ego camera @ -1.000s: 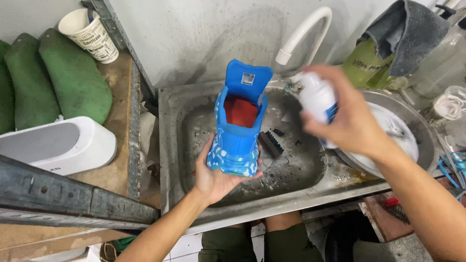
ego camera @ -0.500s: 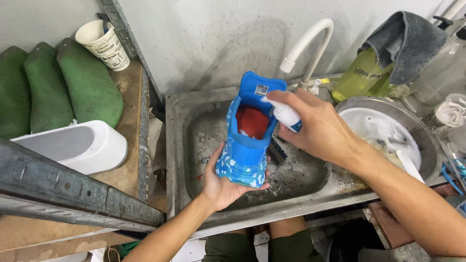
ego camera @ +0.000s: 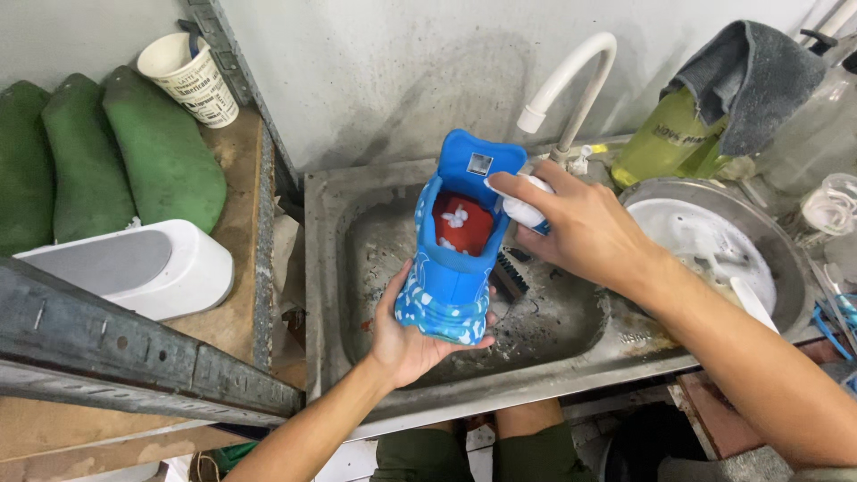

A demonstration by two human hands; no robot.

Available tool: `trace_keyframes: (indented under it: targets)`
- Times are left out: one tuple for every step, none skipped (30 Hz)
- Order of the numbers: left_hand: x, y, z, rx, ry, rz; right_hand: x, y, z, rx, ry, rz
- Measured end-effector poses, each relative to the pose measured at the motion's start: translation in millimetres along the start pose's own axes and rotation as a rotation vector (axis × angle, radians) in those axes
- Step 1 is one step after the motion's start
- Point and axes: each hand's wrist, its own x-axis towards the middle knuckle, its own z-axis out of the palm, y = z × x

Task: The person scrubs a blue sneaker with a brush and water in a sink, then wipes it with a cloth. They apply a cleaning solution to the shoe and continue scrubbing the interior and exterior surfaces. Finally, the person dries the shoe and ties the laces.

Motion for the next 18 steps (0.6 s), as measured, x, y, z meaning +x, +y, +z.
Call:
trace_keyframes:
  targets:
    - [-1, 0, 2, 0.000, 0.001, 0.001, 0, 1, -2, 0.001, 0.000, -0.001]
    - [-1, 1, 3, 0.019, 0.006, 0.009, 0, 1, -5, 0.120, 0.013, 0.001]
    - [-1, 0, 5, 0.038, 0.012, 0.011, -1, 3, -7, 0.238, 0.024, 0.008]
    - [-3, 0, 6, 0.038, 0.013, 0.008, -5, 5, -6, 0.238, 0.022, 0.011]
    - [-5, 0, 8, 0.049, 0.017, 0.017, -8, 9, -7, 0.336, 0.099, 0.014]
    - [-6, 0, 10, 0.059, 0.020, 0.027, -11, 12, -7, 0.434, 0.176, 0.015]
    - [-9, 0, 14, 0.058, 0.022, 0.024, -16, 22, -6, 0.435, 0.174, 0.019]
    - [-11, 0, 18, 0.088, 0.037, 0.036, -22, 31, -5, 0.440, 0.244, -0.008]
    - [-13, -1, 22, 0.118, 0.051, 0.050, -27, 41, -4, 0.445, 0.314, -0.036]
    - [-14, -4, 24, 0.115, 0.053, 0.049, -33, 55, 2, 0.447, 0.311, -0.035]
    - [-15, -7, 26, 0.081, 0.066, 0.095, -38, 69, 9, 0.363, 0.383, -0.021]
    - [-16, -11, 29, 0.048, 0.078, 0.141, -44, 83, 15, 0.278, 0.453, -0.008]
    - [-16, -10, 25, 0.047, 0.078, 0.137, -42, 90, 20, 0.276, 0.452, -0.005]
    - [-16, -8, 22, 0.058, 0.102, 0.151, -42, 99, 25, 0.375, 0.438, 0.071]
    - [-15, -7, 20, 0.071, 0.123, 0.166, -40, 107, 29, 0.473, 0.425, 0.145]
    - [1, 0, -7, 0.072, 0.122, 0.165, -35, 112, 30, 0.471, 0.426, 0.146]
    - [16, 6, -35, 0.104, 0.094, 0.206, -32, 116, 33, 0.515, 0.372, 0.248]
    - [30, 13, -63, 0.135, 0.065, 0.247, -28, 119, 35, 0.557, 0.316, 0.350]
